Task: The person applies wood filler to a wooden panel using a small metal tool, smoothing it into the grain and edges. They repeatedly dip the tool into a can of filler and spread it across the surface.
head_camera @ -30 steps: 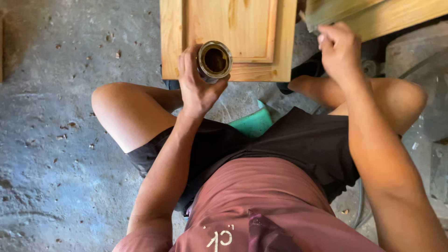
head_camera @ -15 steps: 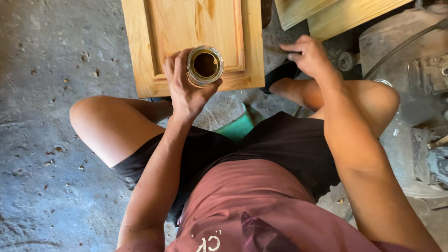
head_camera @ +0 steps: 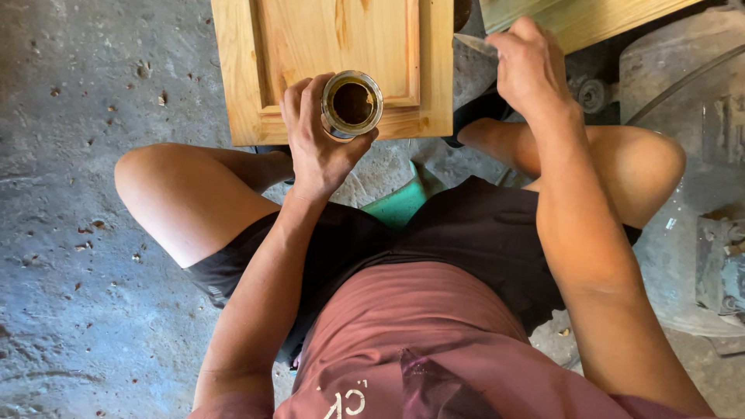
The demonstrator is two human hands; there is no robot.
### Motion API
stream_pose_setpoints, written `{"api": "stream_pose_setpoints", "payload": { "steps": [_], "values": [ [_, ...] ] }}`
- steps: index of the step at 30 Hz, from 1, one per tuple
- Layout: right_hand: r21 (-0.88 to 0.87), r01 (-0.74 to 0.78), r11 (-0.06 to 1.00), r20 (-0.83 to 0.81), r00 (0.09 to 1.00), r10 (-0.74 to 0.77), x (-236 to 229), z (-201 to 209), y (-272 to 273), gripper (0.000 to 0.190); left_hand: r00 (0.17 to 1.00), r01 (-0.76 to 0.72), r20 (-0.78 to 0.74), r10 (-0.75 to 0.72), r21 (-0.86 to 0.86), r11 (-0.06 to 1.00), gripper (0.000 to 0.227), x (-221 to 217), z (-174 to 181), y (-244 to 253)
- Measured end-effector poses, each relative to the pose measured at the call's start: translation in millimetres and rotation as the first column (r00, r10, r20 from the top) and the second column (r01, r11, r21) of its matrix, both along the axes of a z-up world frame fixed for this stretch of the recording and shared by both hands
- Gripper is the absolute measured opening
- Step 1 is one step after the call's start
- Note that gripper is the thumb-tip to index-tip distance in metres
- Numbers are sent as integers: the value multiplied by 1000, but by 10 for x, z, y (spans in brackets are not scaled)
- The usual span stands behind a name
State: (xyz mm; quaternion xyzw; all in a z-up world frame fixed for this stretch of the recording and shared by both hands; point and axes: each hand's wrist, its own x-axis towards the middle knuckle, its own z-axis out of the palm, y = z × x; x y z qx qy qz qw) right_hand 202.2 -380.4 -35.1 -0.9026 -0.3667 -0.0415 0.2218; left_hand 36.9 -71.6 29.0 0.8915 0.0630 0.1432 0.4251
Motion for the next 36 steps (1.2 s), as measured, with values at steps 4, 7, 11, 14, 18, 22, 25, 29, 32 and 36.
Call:
{"api": "stream_pose_setpoints", "payload": {
  "steps": [4,7,11,14,18,22,25,29,32,36],
  "values": [
    [-66,90,994,-169,980,-100,40,-2,-29,15,1000,-20,6,20,-46,999,78,44,4,18],
    [-35,70,997,-36,997,-72,66,-102,-21,17,1000,-9,5,9,-31,999,79,-1,-10,-2],
    [-48,93,995,-34,995,-95,166,-155,18,22,1000,-16,-3,16,-6,1000,80,50,-3,-21],
    [-38,94,995,-49,994,-96,137,-182,34,22,1000,-28,-3,28,-22,999,78,20,-13,-5],
    [-66,90,994,-77,992,-95,129,-156,-1,17,1000,-17,8,17,-20,1000,78,20,-29,12],
    [-85,43,995,-95,994,-51,91,-62,6,12,1000,-22,2,22,-38,999,75,21,-35,15],
    [-72,48,996,-139,989,-58,-11,36,75,12,1000,-23,2,23,-40,999,76,19,-55,15],
    [-32,24,999,-292,956,-32,-165,111,273,17,1000,-26,-14,26,-27,999,79,39,-108,7],
    [71,-34,997,-222,974,49,-213,116,380,21,999,-38,-17,38,-8,999,78,61,-141,2],
    [48,-27,998,-201,979,36,-185,84,377,25,999,-41,-10,41,11,999,78,54,-163,6]
  ]
}}
